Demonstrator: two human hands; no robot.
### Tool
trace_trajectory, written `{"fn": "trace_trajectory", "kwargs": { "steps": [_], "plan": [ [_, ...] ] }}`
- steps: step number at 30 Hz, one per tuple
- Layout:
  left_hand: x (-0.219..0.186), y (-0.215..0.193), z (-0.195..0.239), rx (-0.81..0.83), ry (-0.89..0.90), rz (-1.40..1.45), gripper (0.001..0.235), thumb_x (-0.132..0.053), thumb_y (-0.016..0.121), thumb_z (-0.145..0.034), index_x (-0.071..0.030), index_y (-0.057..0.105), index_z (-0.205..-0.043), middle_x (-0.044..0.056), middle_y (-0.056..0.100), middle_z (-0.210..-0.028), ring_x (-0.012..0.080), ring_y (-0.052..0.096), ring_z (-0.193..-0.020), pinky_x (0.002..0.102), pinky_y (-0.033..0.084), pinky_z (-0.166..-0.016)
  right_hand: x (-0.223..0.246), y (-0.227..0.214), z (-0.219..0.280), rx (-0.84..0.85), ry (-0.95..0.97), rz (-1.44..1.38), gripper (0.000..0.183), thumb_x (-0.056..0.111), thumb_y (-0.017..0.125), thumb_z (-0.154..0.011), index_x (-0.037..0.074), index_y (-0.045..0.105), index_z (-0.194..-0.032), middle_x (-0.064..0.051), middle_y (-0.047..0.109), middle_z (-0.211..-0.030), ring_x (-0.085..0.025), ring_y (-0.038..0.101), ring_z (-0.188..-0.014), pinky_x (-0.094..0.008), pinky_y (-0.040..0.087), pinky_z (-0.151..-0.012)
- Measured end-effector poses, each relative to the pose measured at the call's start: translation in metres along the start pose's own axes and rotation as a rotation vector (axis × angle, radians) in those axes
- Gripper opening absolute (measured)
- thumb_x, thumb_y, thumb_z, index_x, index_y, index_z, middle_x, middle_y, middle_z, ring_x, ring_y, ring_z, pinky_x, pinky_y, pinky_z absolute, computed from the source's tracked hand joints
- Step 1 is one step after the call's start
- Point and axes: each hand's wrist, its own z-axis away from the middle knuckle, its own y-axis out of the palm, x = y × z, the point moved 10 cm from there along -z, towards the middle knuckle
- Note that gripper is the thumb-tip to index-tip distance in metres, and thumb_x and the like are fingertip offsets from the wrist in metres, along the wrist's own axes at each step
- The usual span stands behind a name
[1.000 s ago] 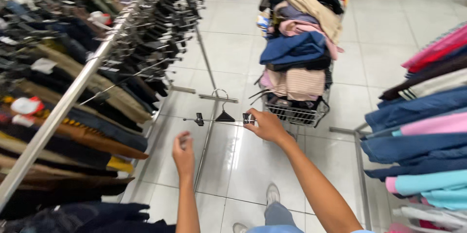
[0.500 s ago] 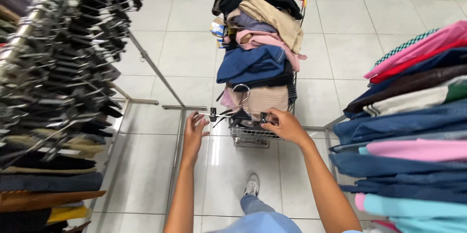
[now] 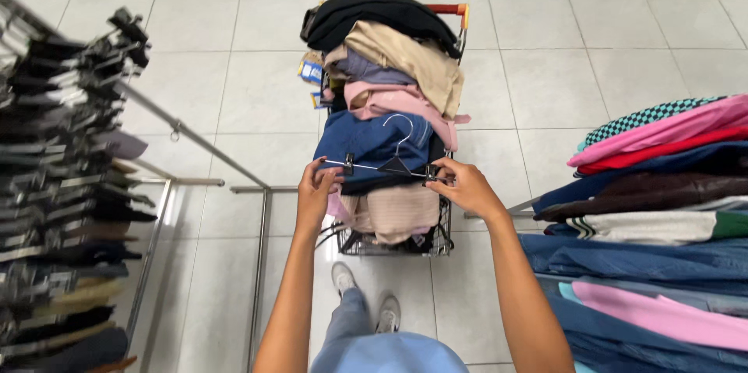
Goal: The person takes various items of children's clothing from a shopping cart, attaches them to hangers, and hangs them onto a retail garment rack.
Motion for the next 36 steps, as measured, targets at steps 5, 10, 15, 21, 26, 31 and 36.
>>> {"fn": "trace_trajectory", "kwargs": {
  "steps": [5,10,15,21,26,31,36],
  "plan": [
    [0.02,0.012,-0.069,0.037,-0.032,-0.017,0.046,-0.012,0.057,-0.103,-0.008,0.045,-0.148,0.015,0.074,-0.113,0.0214,0.074,-0.094,0.027,0.054,-0.073,0.013,-0.02,-0.04,-0.028,0.029,0.045,0.05,0.038,0.077,-0.09,0.006,0.069,-0.128,-0.012,0.078,-0.09,-0.023,0.065,-0.074,-0.037,0.05,-0.071],
    [0.016,0.022,-0.127,0.058,-0.02,-0.015,0.048,-0.013,0.061,-0.1,-0.009,0.047,-0.146,0.012,0.074,-0.113,0.0202,0.073,-0.097,0.028,0.055,-0.077,0.009,-0.036,-0.086,-0.081,0.084,0.111,0.05,0.035,0.08,-0.086,0.007,0.071,-0.127,-0.013,0.078,-0.099,-0.032,0.072,-0.088,-0.045,0.054,-0.083],
    [0.043,0.02,-0.183,0.065,-0.03,-0.044,0.048,-0.018,0.064,-0.102,-0.01,0.047,-0.146,0.012,0.072,-0.121,0.0202,0.072,-0.104,0.029,0.055,-0.079,0.011,-0.042,-0.14,-0.093,0.04,0.197,0.05,0.032,0.079,-0.085,0.005,0.07,-0.126,-0.017,0.076,-0.1,-0.039,0.069,-0.099,-0.05,0.053,-0.09],
    [0.043,0.026,-0.221,0.08,-0.055,-0.079,0.045,-0.016,0.064,-0.101,-0.009,0.049,-0.142,0.01,0.072,-0.119,0.0168,0.07,-0.102,0.026,0.054,-0.077,-0.022,-0.04,-0.194,-0.109,0.065,0.245,0.047,0.032,0.078,-0.087,0.012,0.07,-0.129,-0.011,0.077,-0.102,-0.037,0.064,-0.109,-0.048,0.049,-0.099],
    [0.053,0.033,-0.242,0.084,-0.073,-0.085,0.036,-0.019,0.066,-0.1,-0.012,0.055,-0.134,0.004,0.074,-0.113,0.0111,0.068,-0.094,0.023,0.053,-0.075,-0.041,-0.04,-0.219,-0.106,0.088,0.292,0.04,0.034,0.072,-0.093,0.019,0.07,-0.13,-0.008,0.076,-0.105,-0.035,0.061,-0.114,-0.05,0.047,-0.102],
    [0.055,0.032,-0.248,0.084,-0.09,-0.147,0.027,-0.021,0.065,-0.102,-0.011,0.062,-0.127,0.005,0.072,-0.112,0.0126,0.065,-0.095,0.026,0.054,-0.077,-0.031,-0.035,-0.224,-0.077,0.093,0.245,0.043,0.038,0.068,-0.095,0.022,0.066,-0.135,-0.01,0.073,-0.12,-0.038,0.057,-0.123,-0.054,0.041,-0.104],
    [0.036,0.014,-0.24,0.037,-0.087,-0.155,0.029,-0.019,0.067,-0.1,-0.011,0.063,-0.127,0.007,0.073,-0.113,0.0148,0.067,-0.096,0.028,0.055,-0.077,-0.032,-0.038,-0.216,-0.064,0.061,0.2,0.045,0.046,0.068,-0.095,0.026,0.065,-0.136,-0.005,0.071,-0.123,-0.036,0.055,-0.126,-0.054,0.04,-0.105]
  ]
}}
